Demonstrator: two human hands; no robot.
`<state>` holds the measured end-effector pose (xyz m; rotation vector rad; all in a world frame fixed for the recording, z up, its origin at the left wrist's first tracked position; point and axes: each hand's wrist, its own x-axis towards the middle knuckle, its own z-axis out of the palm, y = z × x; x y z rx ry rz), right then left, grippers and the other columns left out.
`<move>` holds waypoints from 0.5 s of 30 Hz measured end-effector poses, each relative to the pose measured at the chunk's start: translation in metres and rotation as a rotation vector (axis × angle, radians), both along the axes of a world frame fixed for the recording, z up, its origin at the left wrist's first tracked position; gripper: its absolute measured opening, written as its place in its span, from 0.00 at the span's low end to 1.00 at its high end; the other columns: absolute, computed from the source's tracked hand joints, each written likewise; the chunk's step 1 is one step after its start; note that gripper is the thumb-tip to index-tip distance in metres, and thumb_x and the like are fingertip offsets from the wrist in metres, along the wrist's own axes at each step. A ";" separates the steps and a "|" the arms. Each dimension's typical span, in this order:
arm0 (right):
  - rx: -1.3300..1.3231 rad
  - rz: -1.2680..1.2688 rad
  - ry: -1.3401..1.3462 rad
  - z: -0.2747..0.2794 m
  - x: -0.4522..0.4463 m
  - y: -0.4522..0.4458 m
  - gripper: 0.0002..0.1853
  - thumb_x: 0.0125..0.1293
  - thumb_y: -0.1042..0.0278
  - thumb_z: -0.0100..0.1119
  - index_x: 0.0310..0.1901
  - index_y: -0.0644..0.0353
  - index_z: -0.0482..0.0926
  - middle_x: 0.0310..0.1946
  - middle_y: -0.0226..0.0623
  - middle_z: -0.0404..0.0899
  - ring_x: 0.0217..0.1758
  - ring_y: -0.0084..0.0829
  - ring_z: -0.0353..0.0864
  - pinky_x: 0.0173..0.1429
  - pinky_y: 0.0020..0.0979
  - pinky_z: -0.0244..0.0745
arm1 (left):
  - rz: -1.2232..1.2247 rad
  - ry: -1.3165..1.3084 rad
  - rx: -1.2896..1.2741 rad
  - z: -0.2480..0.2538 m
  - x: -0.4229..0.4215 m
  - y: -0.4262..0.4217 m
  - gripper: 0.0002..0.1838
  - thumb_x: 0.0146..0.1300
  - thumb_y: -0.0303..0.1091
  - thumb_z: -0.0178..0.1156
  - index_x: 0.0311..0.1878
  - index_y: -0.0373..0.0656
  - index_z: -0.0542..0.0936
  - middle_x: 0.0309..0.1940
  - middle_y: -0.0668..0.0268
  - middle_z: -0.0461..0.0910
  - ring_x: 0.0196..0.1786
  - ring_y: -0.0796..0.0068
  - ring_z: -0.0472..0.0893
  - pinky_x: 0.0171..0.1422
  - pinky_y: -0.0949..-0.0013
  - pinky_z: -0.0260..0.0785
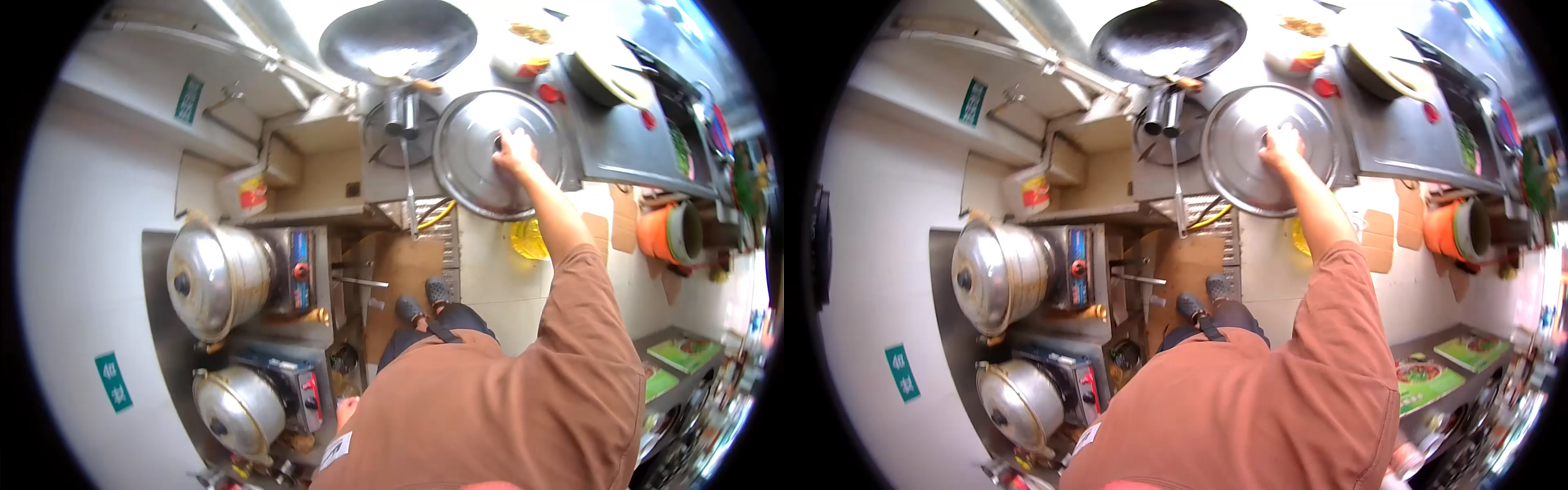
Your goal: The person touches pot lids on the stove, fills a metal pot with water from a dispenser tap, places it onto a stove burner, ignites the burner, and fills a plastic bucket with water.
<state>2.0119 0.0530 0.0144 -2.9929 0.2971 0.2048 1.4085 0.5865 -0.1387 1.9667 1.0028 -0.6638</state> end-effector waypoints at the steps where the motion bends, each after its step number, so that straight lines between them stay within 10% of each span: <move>1: -0.012 0.001 -0.014 0.011 -0.017 -0.005 0.26 0.44 0.58 0.61 0.49 0.51 0.71 0.45 0.49 0.67 0.50 0.47 0.70 0.52 0.43 0.70 | -0.008 0.012 -0.014 -0.021 -0.006 0.013 0.15 0.57 0.41 0.60 0.35 0.36 0.80 0.28 0.64 0.81 0.31 0.78 0.77 0.40 0.72 0.69; 7: -0.033 -0.024 -0.159 0.068 -0.083 -0.094 0.27 0.41 0.57 0.62 0.47 0.51 0.73 0.40 0.50 0.70 0.45 0.48 0.73 0.51 0.40 0.70 | -0.112 0.172 -0.091 -0.012 0.079 0.020 0.13 0.59 0.40 0.57 0.33 0.37 0.80 0.26 0.63 0.80 0.27 0.75 0.77 0.36 0.70 0.69; 9: -0.050 -0.094 -0.202 0.089 -0.090 -0.127 0.26 0.42 0.56 0.61 0.48 0.50 0.73 0.41 0.50 0.71 0.46 0.48 0.73 0.51 0.39 0.70 | 0.293 0.124 -0.199 0.024 0.129 -0.006 0.10 0.61 0.38 0.54 0.36 0.41 0.76 0.23 0.65 0.76 0.19 0.76 0.73 0.23 0.73 0.69; 15: -0.036 -0.327 -0.235 0.129 -0.029 -0.237 0.27 0.42 0.53 0.60 0.48 0.49 0.75 0.45 0.51 0.72 0.50 0.45 0.73 0.53 0.38 0.70 | 0.397 -0.073 -0.287 0.051 0.198 -0.062 0.10 0.63 0.36 0.52 0.40 0.39 0.73 0.26 0.66 0.75 0.21 0.79 0.73 0.19 0.76 0.67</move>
